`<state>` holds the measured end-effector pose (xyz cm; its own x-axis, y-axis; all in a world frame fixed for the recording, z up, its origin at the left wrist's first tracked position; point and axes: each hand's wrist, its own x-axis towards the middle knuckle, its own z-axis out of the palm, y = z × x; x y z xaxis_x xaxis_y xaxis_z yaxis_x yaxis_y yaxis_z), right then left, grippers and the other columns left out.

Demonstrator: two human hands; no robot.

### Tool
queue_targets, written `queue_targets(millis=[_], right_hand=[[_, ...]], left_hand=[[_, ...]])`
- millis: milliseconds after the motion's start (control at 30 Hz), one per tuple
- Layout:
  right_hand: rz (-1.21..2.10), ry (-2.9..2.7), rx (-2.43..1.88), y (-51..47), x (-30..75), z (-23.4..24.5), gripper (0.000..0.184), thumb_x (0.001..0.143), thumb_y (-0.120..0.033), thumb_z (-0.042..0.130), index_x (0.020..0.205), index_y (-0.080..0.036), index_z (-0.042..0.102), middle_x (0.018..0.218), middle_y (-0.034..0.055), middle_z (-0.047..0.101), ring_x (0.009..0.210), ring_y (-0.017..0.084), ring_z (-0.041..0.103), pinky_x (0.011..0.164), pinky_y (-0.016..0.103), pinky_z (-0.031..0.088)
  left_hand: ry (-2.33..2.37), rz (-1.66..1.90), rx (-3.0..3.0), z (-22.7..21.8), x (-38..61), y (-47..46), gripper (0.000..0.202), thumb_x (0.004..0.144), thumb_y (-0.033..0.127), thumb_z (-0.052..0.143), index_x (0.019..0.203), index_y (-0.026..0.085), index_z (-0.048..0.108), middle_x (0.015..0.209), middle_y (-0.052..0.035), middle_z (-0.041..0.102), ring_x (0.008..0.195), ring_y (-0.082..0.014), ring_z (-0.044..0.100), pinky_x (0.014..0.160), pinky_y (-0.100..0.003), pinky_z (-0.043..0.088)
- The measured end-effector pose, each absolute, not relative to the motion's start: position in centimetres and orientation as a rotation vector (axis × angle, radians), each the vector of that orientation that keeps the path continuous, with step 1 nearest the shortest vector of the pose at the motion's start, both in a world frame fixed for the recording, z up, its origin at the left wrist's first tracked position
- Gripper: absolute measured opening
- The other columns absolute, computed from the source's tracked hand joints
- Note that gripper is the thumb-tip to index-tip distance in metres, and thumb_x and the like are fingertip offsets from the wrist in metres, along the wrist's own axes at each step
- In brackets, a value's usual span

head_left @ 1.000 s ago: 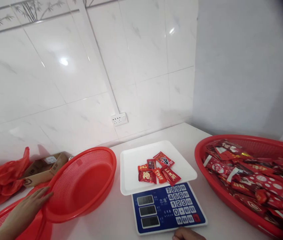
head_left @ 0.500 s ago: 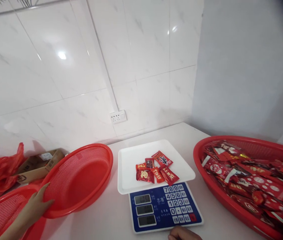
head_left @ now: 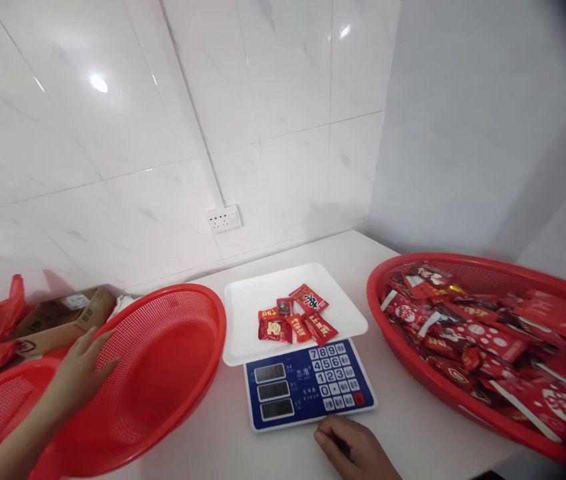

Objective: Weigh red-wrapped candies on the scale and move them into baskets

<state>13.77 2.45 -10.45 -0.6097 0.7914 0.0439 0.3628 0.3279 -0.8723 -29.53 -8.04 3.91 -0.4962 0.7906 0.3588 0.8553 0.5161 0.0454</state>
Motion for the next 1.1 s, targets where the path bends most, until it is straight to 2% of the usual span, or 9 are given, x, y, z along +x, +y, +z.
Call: queue_targets(millis=[100,200,267,400,533,667,767,967,1100], right_hand=[[1.22,-2.118,-1.033,2.3,13.7,-10.2,0.029,0.085,-0.038,0.04,0.064,-0.021,0.051,0.064,0.0,0.057,0.061,0.015,0.052,0.058,0.023,0.039],[1.228,-2.11,-1.046,2.2,13.7,-10.1,0.03,0.085,-0.039,0.04,0.063,-0.021,0.049,0.062,-0.0004,0.054,0.06,0.015,0.05,0.056,0.023,0.038],[1.228,-2.106,-1.048,2.2,13.7,-10.2,0.031,0.085,-0.04,0.039,0.063,-0.021,0.048,0.062,-0.0005,0.053,0.06,0.015,0.049,0.056,0.024,0.038],[1.22,-2.088,-1.039,2.2,13.7,-10.5,0.032,0.085,-0.041,0.038,0.063,-0.02,0.047,0.062,-0.0005,0.052,0.06,0.015,0.049,0.056,0.024,0.037],[1.215,-2.088,-1.033,2.2,13.7,-10.7,0.032,0.084,-0.041,0.038,0.062,-0.02,0.047,0.061,-0.0004,0.051,0.06,0.015,0.047,0.055,0.024,0.037],[1.226,-2.094,-1.03,2.2,13.7,-10.5,0.031,0.084,-0.041,0.038,0.063,-0.02,0.047,0.061,-0.0002,0.051,0.06,0.015,0.047,0.056,0.024,0.036],[1.23,-2.101,-1.019,2.2,13.7,-10.4,0.031,0.083,-0.042,0.037,0.062,-0.02,0.046,0.061,-0.0004,0.05,0.06,0.015,0.047,0.056,0.024,0.036],[1.22,-2.103,-1.019,2.1,13.7,-10.5,0.032,0.084,-0.042,0.038,0.062,-0.02,0.047,0.061,-0.0007,0.051,0.06,0.014,0.047,0.055,0.024,0.036],[1.197,-2.103,-1.0,2.2,13.8,-10.7,0.032,0.085,-0.041,0.038,0.063,-0.02,0.049,0.061,-0.0007,0.053,0.059,0.014,0.048,0.056,0.023,0.037]], left_hand=[[-2.504,-0.462,-1.634,5.5,-21.6,-3.9,0.045,0.083,0.041,0.037,0.123,0.021,0.042,0.141,-0.0096,0.037,0.133,-0.0242,0.029,0.106,-0.042,0.029],[-2.522,-0.525,-2.045,5.8,-14.4,-0.1,0.051,0.085,0.043,0.04,0.132,0.025,0.036,0.148,-0.0075,0.028,0.136,-0.024,0.023,0.107,-0.045,0.028],[-2.481,-0.491,-2.235,5.2,-11.2,2.0,0.053,0.083,0.046,0.044,0.133,0.027,0.038,0.148,-0.0053,0.029,0.136,-0.0222,0.021,0.108,-0.042,0.028],[-2.334,-0.367,-2.553,3.5,-8.4,5.3,0.065,0.08,0.043,0.051,0.137,0.016,0.033,0.148,-0.0136,0.027,0.138,-0.028,0.011,0.11,-0.046,0.021],[-2.249,-0.365,-2.612,2.7,-7.9,7.1,0.058,0.074,0.031,0.059,0.129,0.018,0.043,0.133,-0.0134,0.048,0.132,-0.0325,0.028,0.106,-0.048,0.026],[-2.223,-0.455,-2.61,2.2,-7.9,7.6,0.043,0.073,0.023,0.058,0.116,0.022,0.053,0.105,-0.0085,0.058,0.098,-0.0249,0.056,0.086,-0.038,0.045],[-2.228,-0.568,-2.585,2.1,-7.9,7.4,0.038,0.072,0.018,0.058,0.11,0.024,0.054,0.098,-0.0044,0.055,0.082,-0.0193,0.057,0.076,-0.033,0.048],[-2.272,-0.842,-2.466,2.3,-7.7,6.6,0.04,0.07,0.001,0.048,0.102,0.024,0.053,0.098,-0.0018,0.049,0.075,-0.0117,0.057,0.069,-0.024,0.049],[-2.309,-0.949,-2.352,2.7,-8.2,6.0,0.039,0.069,0.002,0.049,0.101,0.024,0.054,0.096,-0.0016,0.049,0.073,-0.0118,0.055,0.068,-0.025,0.049]])
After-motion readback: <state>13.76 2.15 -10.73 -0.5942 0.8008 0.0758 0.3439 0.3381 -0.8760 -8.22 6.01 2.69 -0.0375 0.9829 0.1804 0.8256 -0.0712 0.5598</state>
